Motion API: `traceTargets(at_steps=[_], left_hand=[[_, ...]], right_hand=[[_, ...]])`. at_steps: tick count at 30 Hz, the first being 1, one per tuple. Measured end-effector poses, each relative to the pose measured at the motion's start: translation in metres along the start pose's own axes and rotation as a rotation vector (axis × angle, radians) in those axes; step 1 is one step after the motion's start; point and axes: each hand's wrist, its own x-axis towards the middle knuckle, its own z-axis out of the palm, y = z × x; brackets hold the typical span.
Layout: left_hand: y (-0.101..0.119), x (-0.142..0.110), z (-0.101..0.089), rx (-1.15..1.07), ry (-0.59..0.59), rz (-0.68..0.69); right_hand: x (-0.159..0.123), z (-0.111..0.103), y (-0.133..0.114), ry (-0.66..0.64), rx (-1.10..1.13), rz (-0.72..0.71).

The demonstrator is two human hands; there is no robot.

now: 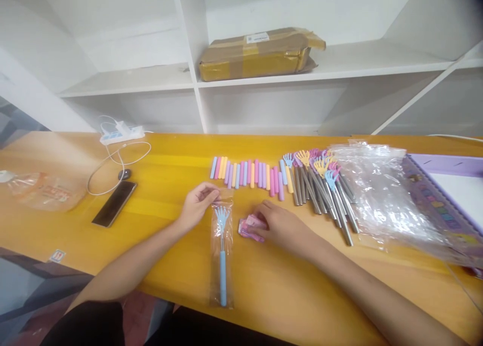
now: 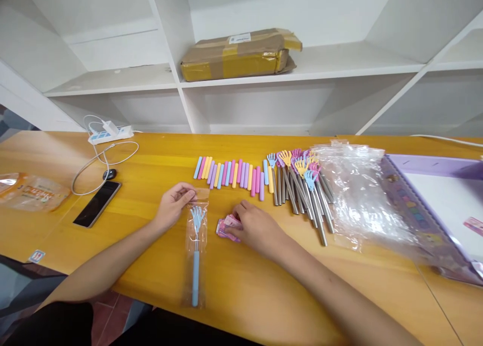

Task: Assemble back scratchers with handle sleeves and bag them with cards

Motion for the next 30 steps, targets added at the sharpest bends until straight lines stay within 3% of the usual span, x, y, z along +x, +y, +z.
traceTargets(at_steps=[11,18,24,30], left_hand=[[-0.012,0.006,-0.002,-0.113,-0.011,-0.066],[-0.022,0.005,0.003,-0.132,-0.086,-0.05],[-0.024,0.002,0.005,-0.109,-0.083,-0.061],[-0.012,-0.001,0.008,-0.263,-0.069,-0.11]], right_hand=[[0.008,-0.004,0.014,0.004,0.309,0.127],[0.004,-0.011,0.018,0.031,0.299,0.003],[0.019,-0.033,-0.02,0.144,0.44,-0.138],[0.054,-0.013,-0.05,0.296,0.423,-0.21]])
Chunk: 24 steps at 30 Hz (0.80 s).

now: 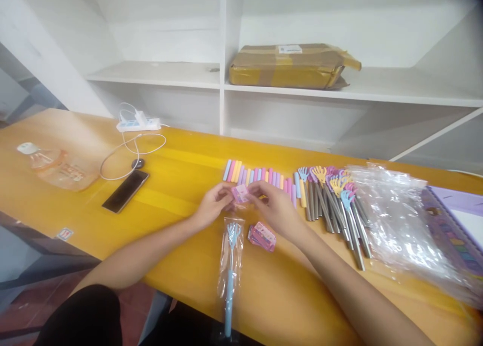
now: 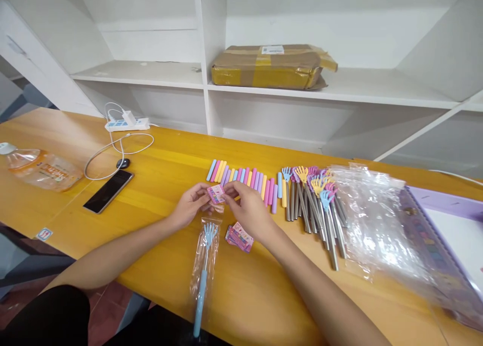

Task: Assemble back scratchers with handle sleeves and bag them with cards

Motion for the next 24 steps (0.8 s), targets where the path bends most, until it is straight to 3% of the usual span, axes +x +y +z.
traceTargets(at_steps=[4,11,16,24], left_hand=[[0.005,-0.001,0.002,-0.092,0.045,-0.026],[0.012,0.0,-0.002,-0.068,0.066,-0.098],[0.013,0.0,-0.004,0.008,0.07,-0.114],[0.012,-0.002,-0.003,0.019,0.117,-0.139]], right_hand=[[0.003,0.007,0.007,0.029,-0.036,-0.044],[-0.002,-0.01,-0.001,-0.095,-0.191,-0.139],[-0.006,-0.006,-0.004,-0.139,-0.33,-0.263],[-0.017,-0.003,-0.008,-0.205,-0.579,-0.343]])
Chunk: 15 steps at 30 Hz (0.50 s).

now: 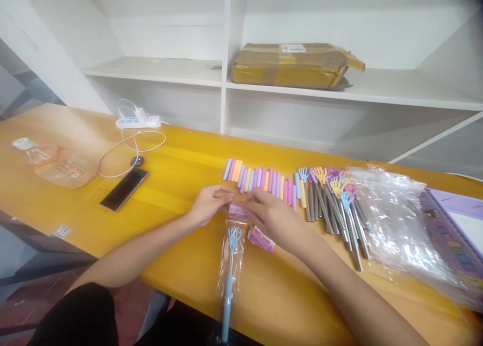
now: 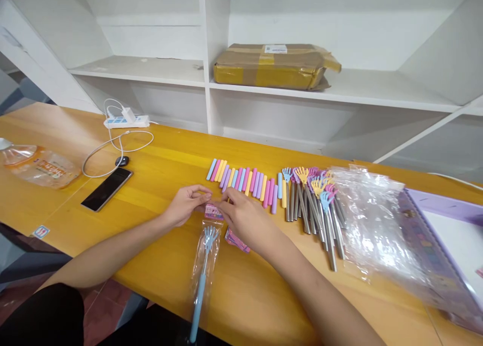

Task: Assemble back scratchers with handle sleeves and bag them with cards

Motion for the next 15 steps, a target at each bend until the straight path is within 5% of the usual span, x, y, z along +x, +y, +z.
traceTargets(at_steps=[8,15], left_hand=[[-0.001,0.0,0.001,-0.054,0.001,-0.015],[0.008,-0.007,0.005,-0.105,-0.016,0.045]], right_hand=[[-0.005,-0.001,-0.002,0.003,-0.011,-0.045],[-0.013,0.003,-0.001,0.1,0.439,0.392]])
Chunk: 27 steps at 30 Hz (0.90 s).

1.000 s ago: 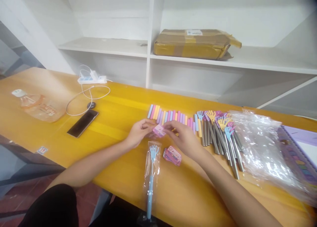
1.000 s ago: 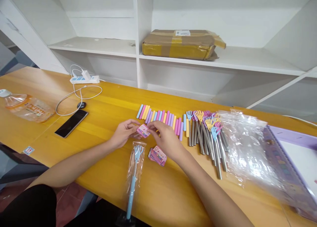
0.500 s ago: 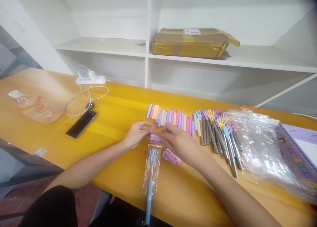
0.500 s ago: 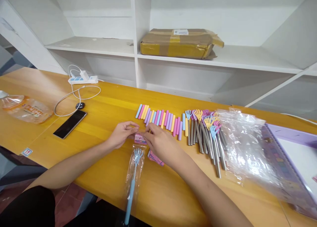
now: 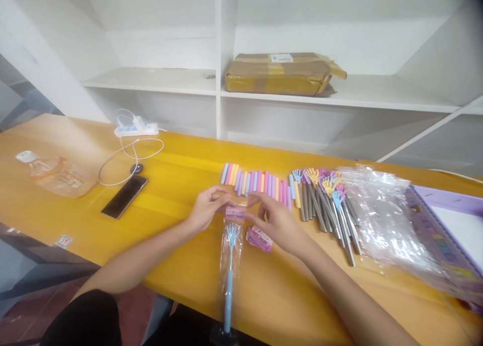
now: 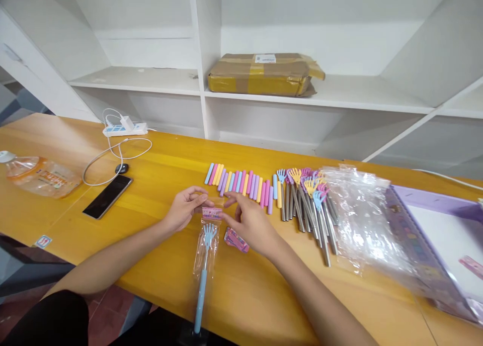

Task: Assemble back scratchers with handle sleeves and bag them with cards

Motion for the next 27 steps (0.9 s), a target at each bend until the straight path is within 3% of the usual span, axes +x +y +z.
traceTargets(at_steps=[4,9,13,17,20,25,27], left_hand=[[0.0,-0.004,0.003,-0.017,-0.032,0.007],[-0.001,-0.007,0.005,-0.018,-0.111,0.015],[-0.005,-0.008,0.004,0.033,-0.211,0.024],[-0.014,-0.005,0.002,0.137,-0.213,0.023],[-0.022,-0.004,0.002,0.215,-0.231,0.008],[-0.029,-0.01,0.005,0.21,-0.286,-0.112],[-0.031,-0.014,0.005,0.187,-0.347,-0.181]], right_hand=[[-0.01,0.026,0.0,-0.099,0.235,0.169],[-0.019,0.043,0.001,-0.019,0.422,0.243],[-0.025,0.042,0.004,0.008,0.429,0.238],[-0.032,0.042,0.01,0.058,0.34,0.2],[-0.036,0.042,0.02,0.119,0.247,0.124],[-0.042,0.034,0.036,0.283,-0.089,-0.267],[-0.045,0.03,0.039,0.295,-0.189,-0.36]])
